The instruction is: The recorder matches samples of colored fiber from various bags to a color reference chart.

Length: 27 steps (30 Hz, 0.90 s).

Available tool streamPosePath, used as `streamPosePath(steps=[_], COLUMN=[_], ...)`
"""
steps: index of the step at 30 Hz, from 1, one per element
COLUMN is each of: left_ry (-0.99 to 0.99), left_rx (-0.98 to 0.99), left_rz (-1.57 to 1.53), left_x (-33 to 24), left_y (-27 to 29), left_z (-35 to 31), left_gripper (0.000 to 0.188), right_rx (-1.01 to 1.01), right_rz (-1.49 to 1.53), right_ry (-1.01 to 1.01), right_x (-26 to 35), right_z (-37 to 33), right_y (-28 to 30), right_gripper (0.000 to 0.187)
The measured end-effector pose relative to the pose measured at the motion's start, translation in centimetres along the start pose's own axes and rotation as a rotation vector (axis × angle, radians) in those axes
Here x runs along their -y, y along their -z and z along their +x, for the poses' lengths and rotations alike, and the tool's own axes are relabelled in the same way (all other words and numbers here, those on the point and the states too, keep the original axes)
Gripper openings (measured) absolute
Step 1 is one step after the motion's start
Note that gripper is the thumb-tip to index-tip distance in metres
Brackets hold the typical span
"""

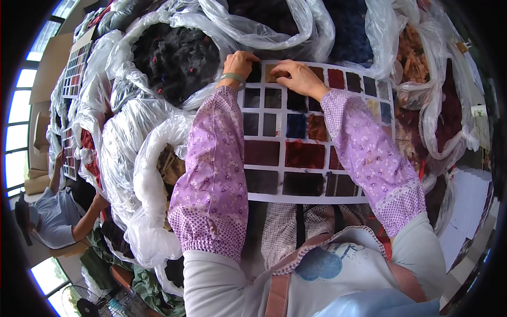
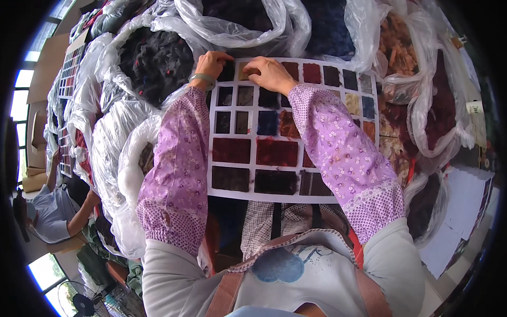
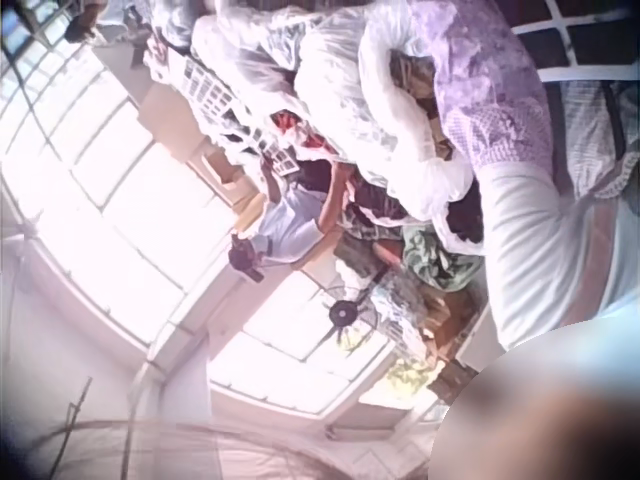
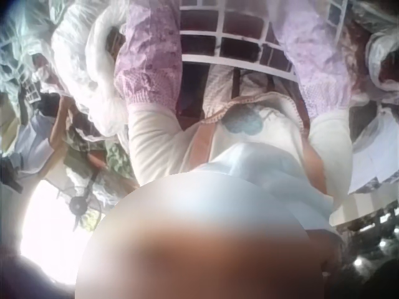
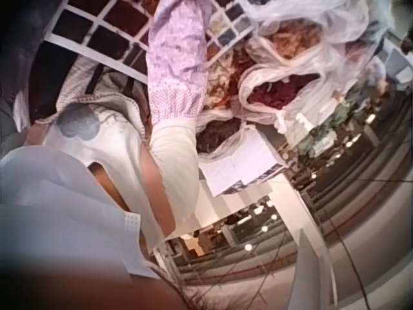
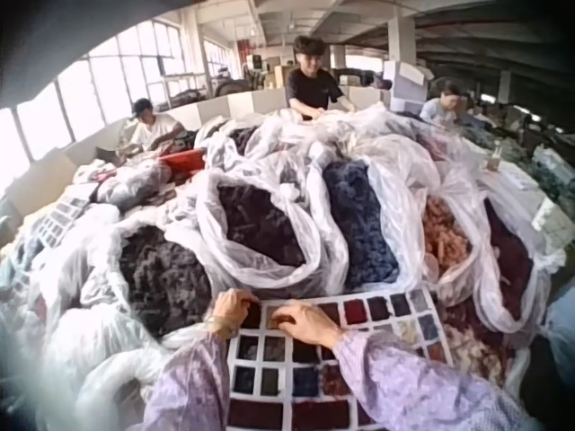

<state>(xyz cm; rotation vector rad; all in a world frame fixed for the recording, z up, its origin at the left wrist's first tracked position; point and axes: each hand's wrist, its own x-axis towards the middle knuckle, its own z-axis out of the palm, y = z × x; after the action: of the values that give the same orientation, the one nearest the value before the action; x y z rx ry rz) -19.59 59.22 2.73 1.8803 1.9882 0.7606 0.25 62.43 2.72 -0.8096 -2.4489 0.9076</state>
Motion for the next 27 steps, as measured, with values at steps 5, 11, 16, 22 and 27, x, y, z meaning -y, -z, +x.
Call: streamPosePath(steps=[5, 11, 16, 22, 27], left_ry=[-0.003, -0.211, -0.03, 0.081, 0.111], left_rx=[-0.034, -0.245, -0.214, 0.036, 0.165], left_rz=[-0.124, 0.317, 0.373, 0.32, 0.286], left_x=[-0.4, -1.8, -4.2, -3.4, -4.9], left_y=[-0.1, -2.2, -3.7, -2.3, -2.2], left_z=[-0.8, -5.9, -6.9, -7.6, -9.7], left_gripper=[0.021, 0.032, 0.047, 0.064, 0.074], right_rx=[0.034, 0.008, 0.011, -0.083, -0.443], right_rz=[0.079, 0.038, 0.035, 0.095, -0.221], right_ry=[-0.034, 0.005, 0.011, 0.023, 0.122], right_x=[-0.1, -0.5, 0.0, 0.8, -1.1], right_z=[0.4, 0.2, 0.6, 2.8, 8.5], right_y=[0.0, 0.0, 0.3, 1.5, 5.3], right_gripper=[0.021, 0.021, 0.02, 0.014, 0.014])
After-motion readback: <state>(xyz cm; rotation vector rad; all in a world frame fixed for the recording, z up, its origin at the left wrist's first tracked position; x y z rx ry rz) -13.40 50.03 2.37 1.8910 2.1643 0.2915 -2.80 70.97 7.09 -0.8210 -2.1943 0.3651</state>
